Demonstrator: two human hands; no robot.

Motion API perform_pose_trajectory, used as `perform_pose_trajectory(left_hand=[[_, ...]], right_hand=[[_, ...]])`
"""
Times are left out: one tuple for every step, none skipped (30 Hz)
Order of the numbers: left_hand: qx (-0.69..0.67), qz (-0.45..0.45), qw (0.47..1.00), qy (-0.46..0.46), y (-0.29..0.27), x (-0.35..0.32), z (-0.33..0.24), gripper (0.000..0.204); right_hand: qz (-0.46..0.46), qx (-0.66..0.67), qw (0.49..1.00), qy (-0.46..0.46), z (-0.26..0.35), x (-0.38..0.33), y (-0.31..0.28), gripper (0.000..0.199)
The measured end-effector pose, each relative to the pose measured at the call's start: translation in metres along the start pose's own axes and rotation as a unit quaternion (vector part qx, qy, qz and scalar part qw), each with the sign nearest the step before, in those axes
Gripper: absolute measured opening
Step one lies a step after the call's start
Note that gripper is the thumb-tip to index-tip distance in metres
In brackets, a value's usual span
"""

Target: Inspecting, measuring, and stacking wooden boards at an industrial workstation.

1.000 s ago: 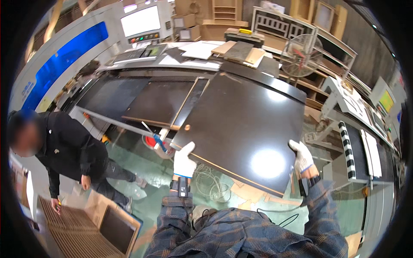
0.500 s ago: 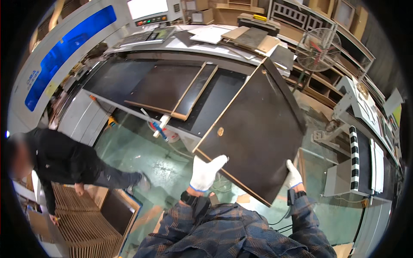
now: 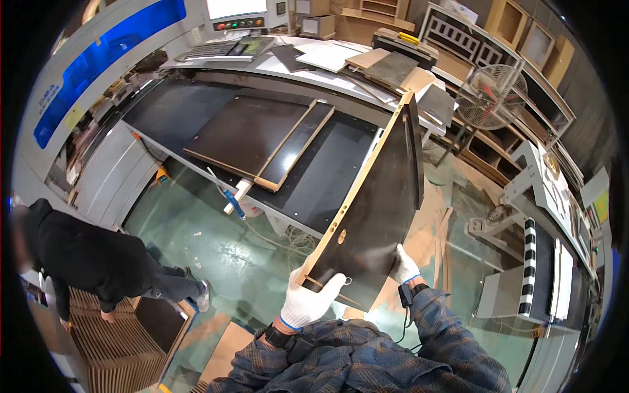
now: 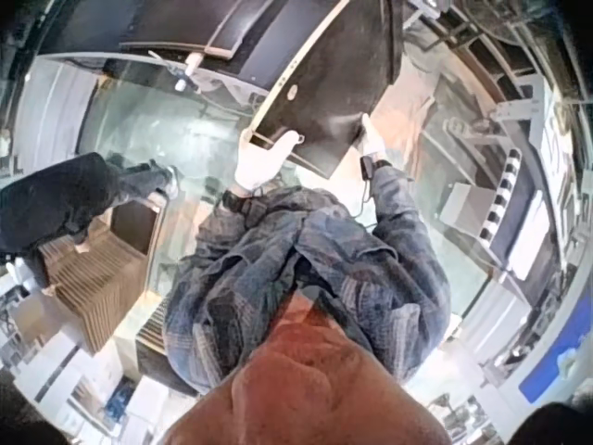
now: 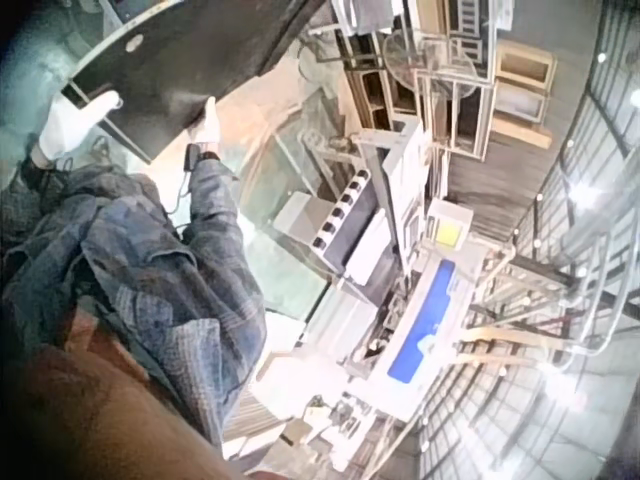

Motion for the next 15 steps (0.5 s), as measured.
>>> perform_pose_trajectory(left_hand=[[-0.013,-0.017,1.0,0.002,0.001,-0.004,-0.003,0.022],[-0.025,-0.035,0.999,0.004,0.002,-0.008,-0.005,0.023],[-0.023,-0.048,0.999,0.004,0.004,-0.012,-0.005,0.023],[-0.024,-0.05,0.998,-0.012,0.009,-0.015,-0.003,0.025],[-0.026,-0.053,0.998,-0.028,0.015,-0.018,0.0,0.026],[-0.026,-0.066,0.997,-0.03,0.022,-0.022,0.003,0.026],[-0.027,-0.089,0.996,0.013,0.026,-0.025,-0.001,0.027],[-0.027,-0.111,0.992,0.056,0.031,-0.029,-0.007,0.028],[0.024,-0.13,0.989,0.065,0.034,-0.037,-0.016,0.028],[-0.054,-0.152,0.986,0.043,0.043,-0.044,-0.01,0.028],[-0.043,-0.176,0.982,0.043,0.047,-0.052,-0.009,0.028],[-0.033,-0.202,0.978,0.045,0.05,-0.058,-0.009,0.029],[-0.029,-0.219,0.974,0.046,0.055,-0.062,-0.01,0.029],[-0.06,-0.242,0.967,0.046,0.058,-0.067,-0.009,0.03],[-0.091,-0.262,0.96,0.042,0.063,-0.074,-0.007,0.032]], right_hand=[[0.006,-0.004,1.0,0.008,0.001,0.004,0.002,0.055],[0.026,-0.008,1.0,0.014,0.003,0.007,0.006,0.055],[0.047,-0.012,0.999,0.021,0.005,0.009,0.011,0.055],[0.054,-0.017,0.998,0.032,0.007,0.011,0.013,0.055],[0.054,-0.017,0.997,0.044,0.011,0.014,0.014,0.054],[0.052,-0.017,0.997,0.055,0.016,0.015,0.014,0.053],[0.057,-0.022,0.996,0.066,0.02,0.016,0.015,0.053],[0.069,-0.034,0.996,0.047,0.031,0.019,0.018,0.053],[0.081,-0.043,0.995,0.031,0.036,0.02,0.022,0.053],[0.086,-0.046,0.994,0.044,0.039,0.018,0.023,0.053],[0.092,-0.026,0.993,0.072,0.042,0.013,0.024,0.047],[0.099,-0.008,0.99,0.101,0.046,0.01,0.026,0.041],[0.104,-0.018,0.99,0.097,0.05,0.009,0.027,0.038],[0.086,-0.035,0.992,0.088,0.06,0.004,0.022,0.037],[0.108,-0.042,0.988,0.101,0.069,-0.001,0.024,0.037]])
Point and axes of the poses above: each hand's wrist, its own x-axis towards the middle knuckle, its own y-axis out of the palm, z = x × y, the point moved 9 cm from there along x, towards the middle knuckle, and after that the axes turned 14 degrees about x, right-handed, at the moved point
